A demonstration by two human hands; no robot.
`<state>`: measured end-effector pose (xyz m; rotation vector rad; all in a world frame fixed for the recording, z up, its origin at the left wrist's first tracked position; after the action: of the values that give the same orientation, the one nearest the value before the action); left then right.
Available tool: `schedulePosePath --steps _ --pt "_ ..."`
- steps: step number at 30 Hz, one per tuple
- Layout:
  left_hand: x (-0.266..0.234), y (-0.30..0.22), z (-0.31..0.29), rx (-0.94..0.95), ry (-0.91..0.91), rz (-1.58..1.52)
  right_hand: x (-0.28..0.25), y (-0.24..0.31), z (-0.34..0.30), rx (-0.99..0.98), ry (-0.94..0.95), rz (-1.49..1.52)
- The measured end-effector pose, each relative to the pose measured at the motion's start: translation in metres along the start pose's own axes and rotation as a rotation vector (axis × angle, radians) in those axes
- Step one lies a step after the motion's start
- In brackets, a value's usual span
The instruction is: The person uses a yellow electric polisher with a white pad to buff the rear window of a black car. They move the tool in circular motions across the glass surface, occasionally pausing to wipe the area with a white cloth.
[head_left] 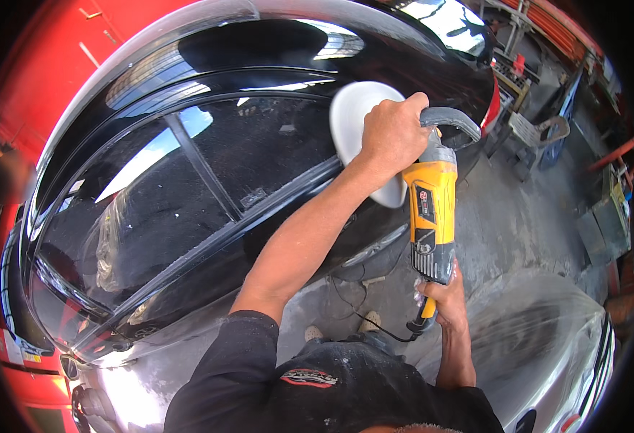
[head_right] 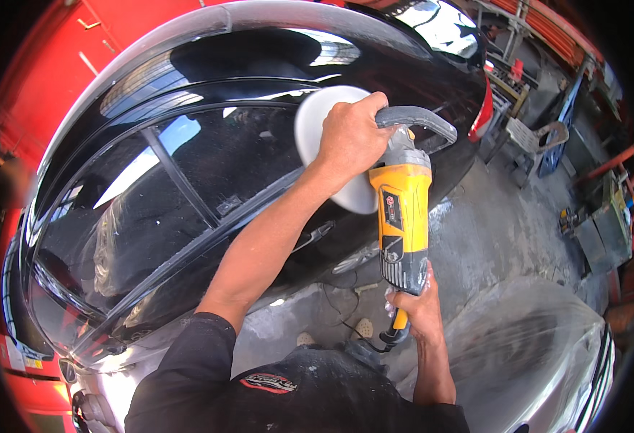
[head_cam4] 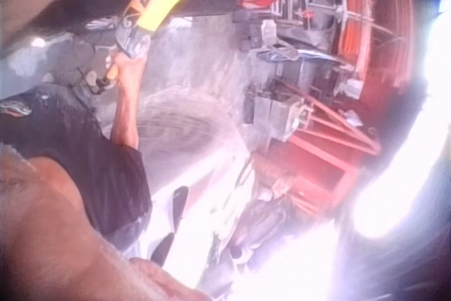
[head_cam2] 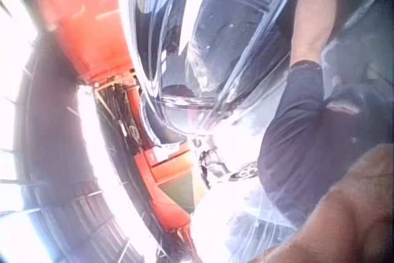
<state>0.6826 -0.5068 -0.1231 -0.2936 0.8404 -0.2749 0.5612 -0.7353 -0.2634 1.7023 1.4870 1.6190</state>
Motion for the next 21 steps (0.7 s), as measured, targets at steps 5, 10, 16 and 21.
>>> schedulePosePath --steps 5,10,16,21 --pt "-0.057 0.028 0.0 0.021 -0.23 -0.033 0.032 0.014 0.004 -0.04 0.096 -0.101" --pt "-0.157 0.028 -0.014 0.055 -0.46 0.056 0.072 0.033 0.006 -0.16 0.3 -0.278" --pt "-0.304 0.085 -0.058 -0.146 -0.737 0.109 0.197 0.03 0.0 -0.223 0.652 -0.269" --pt "-0.432 0.142 -0.131 -0.244 -0.943 0.22 0.304 -0.01 -0.017 -0.221 0.946 -0.395"
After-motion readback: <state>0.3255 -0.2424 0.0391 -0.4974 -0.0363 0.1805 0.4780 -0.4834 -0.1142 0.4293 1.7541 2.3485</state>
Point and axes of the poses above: each hand's wrist, its own z-axis towards the middle knuckle, its own x-axis out of the palm, y = z × x, the point moved 2 cm from there along z, towards the middle knuckle, and after that the axes turned 15 degrees about z, right-handed, at the moved point
